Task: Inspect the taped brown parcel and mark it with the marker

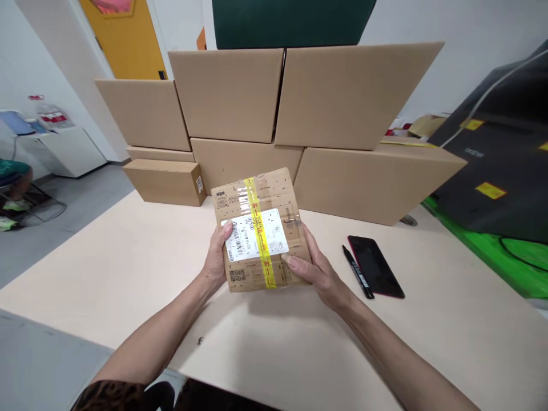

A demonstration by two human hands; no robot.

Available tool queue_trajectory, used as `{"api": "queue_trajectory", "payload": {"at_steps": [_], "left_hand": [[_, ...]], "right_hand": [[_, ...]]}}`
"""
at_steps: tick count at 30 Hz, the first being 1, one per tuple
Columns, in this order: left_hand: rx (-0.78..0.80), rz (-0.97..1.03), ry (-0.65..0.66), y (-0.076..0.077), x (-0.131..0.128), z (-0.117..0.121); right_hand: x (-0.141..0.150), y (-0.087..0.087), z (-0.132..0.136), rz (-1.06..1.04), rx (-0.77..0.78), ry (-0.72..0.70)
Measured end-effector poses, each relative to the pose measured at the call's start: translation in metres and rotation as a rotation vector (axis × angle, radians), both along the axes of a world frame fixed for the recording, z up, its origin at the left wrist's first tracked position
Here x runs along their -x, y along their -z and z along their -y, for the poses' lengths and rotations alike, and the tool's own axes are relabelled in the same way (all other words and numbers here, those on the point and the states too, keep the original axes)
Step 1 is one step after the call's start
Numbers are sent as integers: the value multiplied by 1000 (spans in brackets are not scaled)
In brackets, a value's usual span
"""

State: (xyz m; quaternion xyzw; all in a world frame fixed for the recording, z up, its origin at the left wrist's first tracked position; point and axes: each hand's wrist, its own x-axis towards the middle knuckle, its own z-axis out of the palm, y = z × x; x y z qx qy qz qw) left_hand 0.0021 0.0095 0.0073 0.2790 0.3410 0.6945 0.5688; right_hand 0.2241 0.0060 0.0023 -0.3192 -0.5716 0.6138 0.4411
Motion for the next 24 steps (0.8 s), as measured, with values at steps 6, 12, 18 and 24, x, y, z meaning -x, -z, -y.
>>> {"api": "queue_trajectory", "payload": {"at_steps": [6,12,18,24], "left_hand": [[61,41,157,6,1,-4],[10,-75,291,13,-10,1],[-8,-164,299,16,-3,-2],[-20,-269,596,15,0,-3]], "right_hand": [[3,3,-1,-75,138,81],[-2,-8,-9,-93,241,256],[-7,-13,-15,-67,277,191],[-13,-11,-28,-155,224,400]]}}
